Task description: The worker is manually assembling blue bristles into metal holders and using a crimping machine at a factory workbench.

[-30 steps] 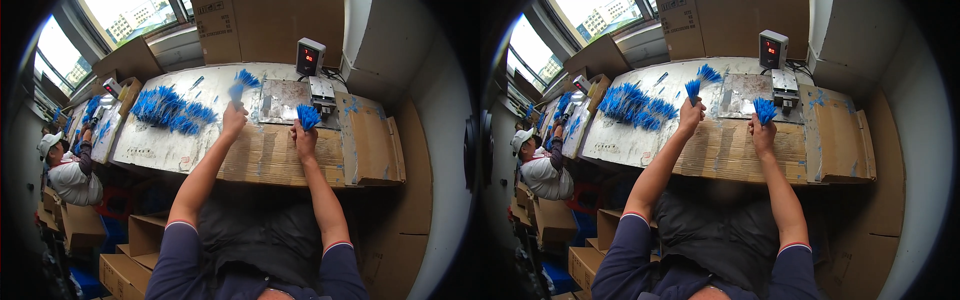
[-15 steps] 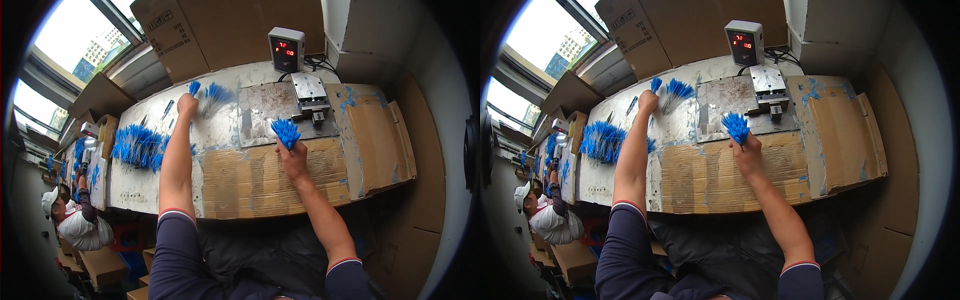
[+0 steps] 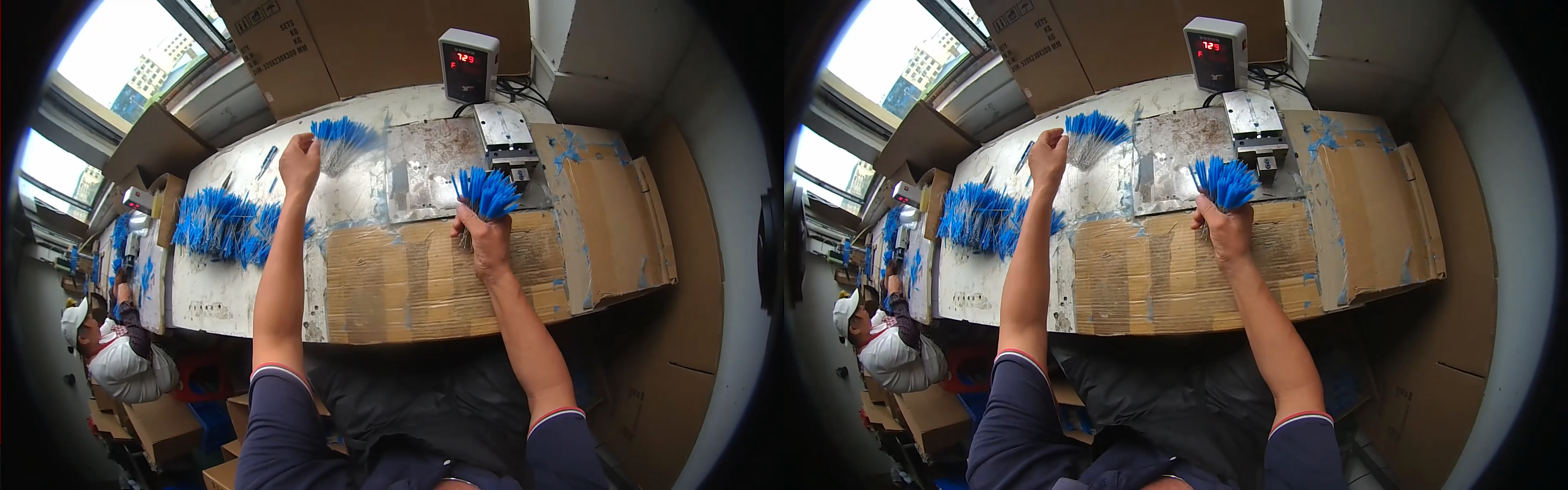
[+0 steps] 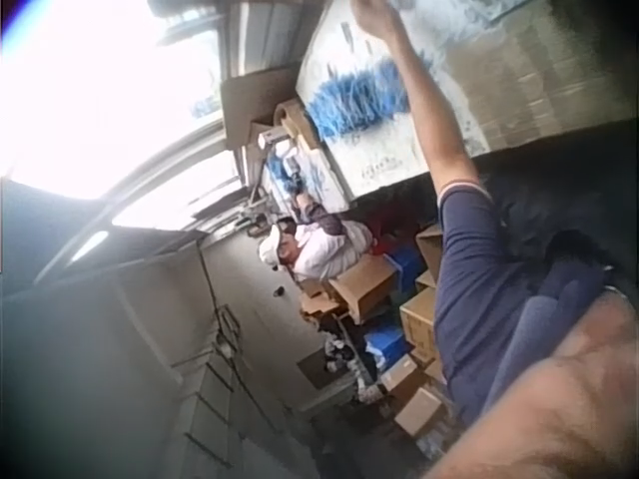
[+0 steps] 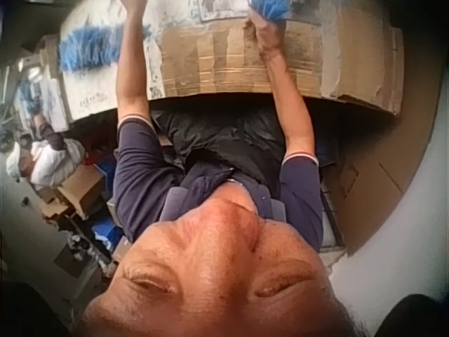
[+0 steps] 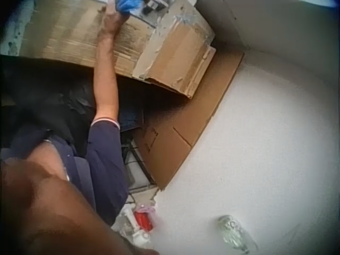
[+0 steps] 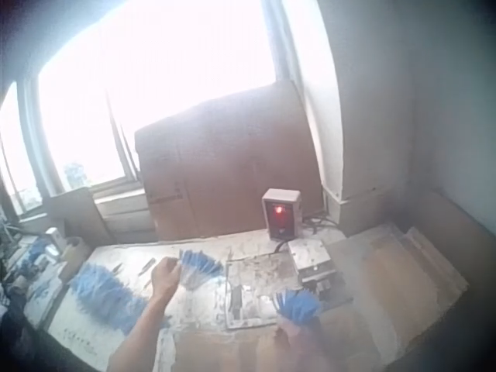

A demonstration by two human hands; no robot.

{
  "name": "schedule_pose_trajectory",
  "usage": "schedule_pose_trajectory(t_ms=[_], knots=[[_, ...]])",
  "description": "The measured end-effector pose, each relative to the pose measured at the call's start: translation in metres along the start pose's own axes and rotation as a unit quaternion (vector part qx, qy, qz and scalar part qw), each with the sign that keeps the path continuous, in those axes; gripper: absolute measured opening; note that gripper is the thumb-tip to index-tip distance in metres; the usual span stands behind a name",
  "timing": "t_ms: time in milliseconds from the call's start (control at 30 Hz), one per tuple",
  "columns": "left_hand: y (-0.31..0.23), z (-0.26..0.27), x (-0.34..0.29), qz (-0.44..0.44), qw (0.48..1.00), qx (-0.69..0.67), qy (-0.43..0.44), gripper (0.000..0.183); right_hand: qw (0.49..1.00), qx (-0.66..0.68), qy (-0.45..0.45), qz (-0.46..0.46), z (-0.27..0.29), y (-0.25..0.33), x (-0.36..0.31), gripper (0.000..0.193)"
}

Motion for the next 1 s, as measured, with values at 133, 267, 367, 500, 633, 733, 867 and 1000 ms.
schedule_pose_trajectory(t_ms=[133,267,367,500,633,733,867,1000], knots=[[-0.062,-0.007,-0.123,0.071,0.933,-0.327,0.134,0.025,0.994,0.059,0.048,-0.084,-0.007,0.009,-0.001,0.012],[-0.115,-0.027,-0.178,0.075,0.827,-0.499,0.249,0.035,0.991,0.04,0.089,-0.096,-0.013,0.007,-0.003,0.016],[-0.135,-0.037,-0.182,0.089,0.786,-0.517,0.327,0.035,0.993,0.01,0.08,-0.087,-0.014,0.011,-0.005,0.02],[-0.154,-0.048,-0.172,0.062,0.754,-0.555,0.346,0.03,0.988,0.067,0.058,-0.125,-0.003,0.015,0.002,0.029],[-0.17,-0.061,-0.178,0.094,0.693,-0.618,0.359,0.025,0.984,0.152,-0.002,-0.098,0.018,0.007,0.007,0.032],[-0.162,-0.067,-0.179,0.085,0.71,-0.613,0.335,0.023,0.985,0.09,0.062,-0.132,0.009,0.009,-0.002,0.038],[-0.165,-0.072,-0.181,0.043,0.752,-0.585,0.299,0.021,0.993,0.022,0.05,-0.104,0.008,0.012,0.006,0.038],[-0.161,-0.071,-0.18,0.037,0.787,-0.566,0.244,0.024,0.993,0.029,0.038,-0.107,0.0,0.016,0.006,0.03]])
Point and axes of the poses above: each hand's wrist, its own x-axis towards the middle knuckle, its own z-axis out of the back of the hand, y = z × x, the point moved 2 cm from there along x, towards the middle knuckle, and after that the axes turned 9 degrees about x, right-handed, at the moved point
